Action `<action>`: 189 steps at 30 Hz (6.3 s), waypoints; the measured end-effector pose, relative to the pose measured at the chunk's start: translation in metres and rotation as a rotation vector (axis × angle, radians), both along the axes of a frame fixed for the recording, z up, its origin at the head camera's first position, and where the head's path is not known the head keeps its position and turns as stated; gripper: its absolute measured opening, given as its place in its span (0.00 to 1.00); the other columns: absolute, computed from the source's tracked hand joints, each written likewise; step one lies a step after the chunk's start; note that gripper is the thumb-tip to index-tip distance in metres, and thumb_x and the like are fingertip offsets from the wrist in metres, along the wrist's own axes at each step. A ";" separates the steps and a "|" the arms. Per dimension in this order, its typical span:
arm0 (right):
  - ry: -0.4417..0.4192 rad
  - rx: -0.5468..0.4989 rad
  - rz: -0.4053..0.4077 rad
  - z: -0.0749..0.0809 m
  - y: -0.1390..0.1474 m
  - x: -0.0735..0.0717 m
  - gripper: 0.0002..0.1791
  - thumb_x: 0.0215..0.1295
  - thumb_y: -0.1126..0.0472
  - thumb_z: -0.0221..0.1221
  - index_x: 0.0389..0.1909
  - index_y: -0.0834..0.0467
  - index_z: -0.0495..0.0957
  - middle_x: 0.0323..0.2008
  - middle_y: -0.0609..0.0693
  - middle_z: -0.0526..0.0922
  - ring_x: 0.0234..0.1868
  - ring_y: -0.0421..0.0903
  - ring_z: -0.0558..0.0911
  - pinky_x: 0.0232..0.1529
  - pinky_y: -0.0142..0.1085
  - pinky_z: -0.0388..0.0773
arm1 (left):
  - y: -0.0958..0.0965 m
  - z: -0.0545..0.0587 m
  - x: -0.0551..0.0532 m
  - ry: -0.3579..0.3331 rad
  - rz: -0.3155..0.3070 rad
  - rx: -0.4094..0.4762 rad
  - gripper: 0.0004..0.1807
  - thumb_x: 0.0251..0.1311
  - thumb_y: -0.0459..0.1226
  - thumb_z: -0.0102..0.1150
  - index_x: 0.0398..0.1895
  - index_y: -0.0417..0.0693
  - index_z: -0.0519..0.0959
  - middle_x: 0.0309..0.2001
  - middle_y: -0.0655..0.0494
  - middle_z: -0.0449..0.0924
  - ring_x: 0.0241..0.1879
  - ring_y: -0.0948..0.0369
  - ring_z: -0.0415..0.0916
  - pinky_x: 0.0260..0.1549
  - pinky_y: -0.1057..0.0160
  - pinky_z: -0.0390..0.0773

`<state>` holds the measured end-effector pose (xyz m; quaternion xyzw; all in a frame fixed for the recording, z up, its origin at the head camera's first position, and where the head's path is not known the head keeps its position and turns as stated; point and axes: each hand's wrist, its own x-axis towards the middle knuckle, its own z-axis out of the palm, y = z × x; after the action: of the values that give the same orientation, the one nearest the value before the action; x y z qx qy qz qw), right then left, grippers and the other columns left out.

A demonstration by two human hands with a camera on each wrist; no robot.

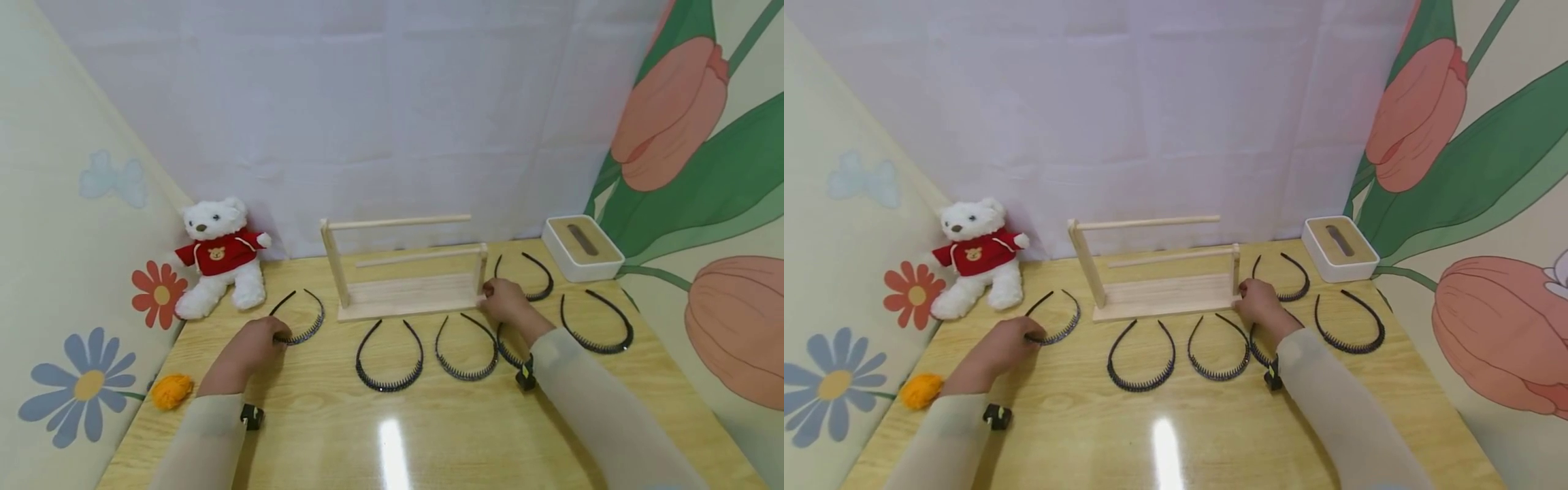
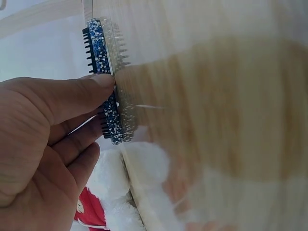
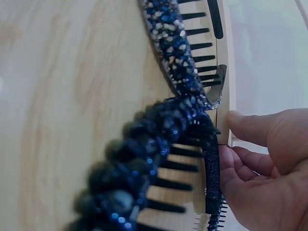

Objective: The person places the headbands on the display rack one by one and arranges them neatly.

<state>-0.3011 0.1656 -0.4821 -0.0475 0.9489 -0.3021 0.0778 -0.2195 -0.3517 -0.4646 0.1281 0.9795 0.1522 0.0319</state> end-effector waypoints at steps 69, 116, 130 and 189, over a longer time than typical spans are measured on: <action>0.020 0.002 0.010 -0.001 -0.004 0.004 0.28 0.75 0.61 0.67 0.68 0.74 0.75 0.57 0.67 0.84 0.56 0.61 0.83 0.61 0.54 0.83 | 0.141 0.209 0.003 0.053 0.076 2.031 0.13 0.76 0.28 0.62 0.59 0.37 0.86 0.49 0.46 0.88 0.46 0.56 0.82 0.49 0.67 0.85; 0.059 0.011 0.042 -0.001 -0.001 0.011 0.27 0.75 0.62 0.65 0.67 0.75 0.75 0.55 0.67 0.85 0.55 0.62 0.84 0.62 0.54 0.83 | 0.168 0.118 -0.034 0.049 0.329 1.860 0.15 0.80 0.28 0.56 0.43 0.48 0.92 0.40 0.56 0.91 0.39 0.62 0.87 0.45 0.71 0.87; 0.050 0.012 0.032 -0.004 -0.001 0.010 0.28 0.75 0.60 0.66 0.68 0.74 0.76 0.52 0.64 0.85 0.51 0.58 0.83 0.57 0.52 0.84 | 0.173 0.100 -0.036 0.097 0.335 1.851 0.17 0.80 0.26 0.56 0.40 0.50 0.92 0.43 0.56 0.88 0.39 0.62 0.86 0.47 0.70 0.87; 0.028 0.003 0.027 -0.002 -0.001 0.009 0.30 0.76 0.59 0.66 0.70 0.73 0.74 0.56 0.65 0.84 0.55 0.59 0.83 0.60 0.53 0.84 | 0.164 0.088 -0.029 0.087 0.373 1.748 0.13 0.81 0.30 0.56 0.57 0.42 0.89 0.48 0.59 0.88 0.49 0.64 0.85 0.54 0.70 0.86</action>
<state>-0.2919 0.1645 -0.4838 -0.0646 0.9496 -0.2990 0.0686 -0.2485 -0.1873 -0.3764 -0.0491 0.5191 0.8418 -0.1396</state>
